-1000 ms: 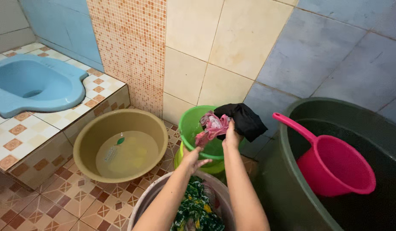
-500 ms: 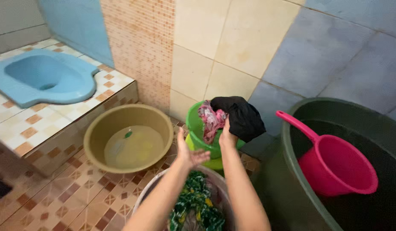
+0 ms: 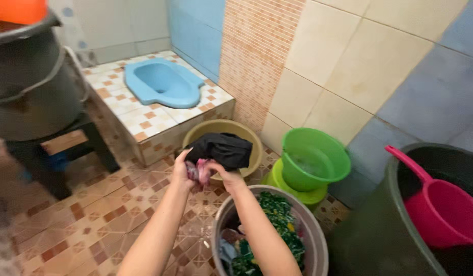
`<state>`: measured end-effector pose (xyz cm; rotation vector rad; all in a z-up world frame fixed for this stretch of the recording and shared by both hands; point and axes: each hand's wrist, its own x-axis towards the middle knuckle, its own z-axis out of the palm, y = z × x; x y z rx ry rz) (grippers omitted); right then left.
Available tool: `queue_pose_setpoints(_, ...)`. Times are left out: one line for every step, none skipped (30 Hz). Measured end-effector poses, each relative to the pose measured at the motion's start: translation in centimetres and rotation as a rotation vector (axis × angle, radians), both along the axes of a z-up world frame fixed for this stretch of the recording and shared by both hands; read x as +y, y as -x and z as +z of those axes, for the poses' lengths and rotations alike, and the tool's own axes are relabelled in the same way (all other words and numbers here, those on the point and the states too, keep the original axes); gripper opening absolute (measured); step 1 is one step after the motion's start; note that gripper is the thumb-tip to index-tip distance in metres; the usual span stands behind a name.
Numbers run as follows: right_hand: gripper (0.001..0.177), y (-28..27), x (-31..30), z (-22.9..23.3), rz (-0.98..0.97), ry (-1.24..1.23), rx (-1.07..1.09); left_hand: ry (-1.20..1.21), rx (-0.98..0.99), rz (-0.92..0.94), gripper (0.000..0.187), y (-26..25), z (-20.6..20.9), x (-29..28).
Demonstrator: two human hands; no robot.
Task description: The person washes clothes by hand in a bowl of water, wringing out various items and moving them between different colored plastic tubs and basins on the floor.
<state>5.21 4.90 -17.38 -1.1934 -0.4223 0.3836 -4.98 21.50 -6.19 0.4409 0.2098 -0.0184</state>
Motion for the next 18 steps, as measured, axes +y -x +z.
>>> queue_pose_setpoints(0.049,0.6,0.3,0.3,0.361,-0.038,0.033,0.029,0.005,0.089,0.035,1.0,-1.3,1.5)
queue_pose_setpoints(0.049,2.2,0.3,0.6,0.375,-0.04,0.045,0.028,0.017,0.103,0.035,2.7,-2.7,2.5)
queue_pose_setpoints(0.054,3.9,0.5,1.5,0.546,-0.155,0.153,0.016,0.034,0.134,0.032,4.6,-3.6,3.3)
queue_pose_setpoints(0.06,5.7,1.4,3.2,0.713,-0.273,0.255,-0.014,0.033,0.192,0.03,5.9,-3.7,4.3)
queue_pose_setpoints(0.06,8.0,2.6,5.2,0.724,-0.276,0.26,-0.068,0.032,0.262,0.028,7.3,-3.5,5.2)
queue_pose_setpoints(0.079,10.6,3.5,7.2,0.666,-0.367,0.313,-0.144,0.022,0.357,0.026,8.7,-3.3,5.5)
queue_pose_setpoints(0.098,13.0,4.3,9.3,0.607,-0.457,0.366,-0.232,0.016,0.457,0.026,10.2,-3.0,5.6)
queue_pose_setpoints(0.098,14.7,4.5,11.2,0.619,-0.452,0.373,-0.341,0.012,0.556,0.026,11.3,-2.8,5.3)
queue_pose_setpoints(0.108,15.9,4.5,12.8,0.592,-0.509,0.458,-0.441,0.001,0.636,0.026,12.2,-2.5,5.0)
queue_pose_setpoints(0.12,16.8,4.8,14.1,0.561,-0.568,0.541,-0.536,-0.005,0.701,0.027,12.7,-2.1,4.5)
queue_pose_setpoints(0.12,17.5,5.2,14.9,0.572,-0.566,0.546,-0.593,-0.014,0.747,0.029,13.1,-1.8,4.0)
queue_pose_setpoints(0.109,18.0,5.6,15.1,0.456,-0.427,0.59,-0.543,-0.04,0.752,0.031,13.3,-1.7,3.5)
queue_pose_setpoints(0.099,18.2,5.9,14.7,0.342,-0.285,0.631,-0.451,-0.059,0.74,0.033,13.7,-1.8,3.3)
queue_pose_setpoints(0.099,18.2,6.2,13.9,0.339,-0.281,0.641,-0.449,-0.048,0.738,0.033,14.0,-2.1,3.1)
queue_pose_setpoints(0.091,18.1,6.8,12.8,0.294,-0.265,0.636,-0.551,-0.064,0.746,0.031,14.3,-2.6,3.0)
queue_pose_setpoints(0.083,17.7,7.4,11.7,0.25,-0.248,0.623,-0.652,-0.086,0.754,0.029,14.2,-3.0,2.9)
queue_pose_setpoints(0.083,17.2,7.7,10.6,0.249,-0.244,0.626,-0.648,-0.082,0.753,0.029,13.9,-3.4,2.7)
queue_pose_setpoints(0.079,16.8,8.1,9.4,0.224,-0.313,0.661,-0.685,-0.129,0.76,0.027,13.6,-3.9,2.6)
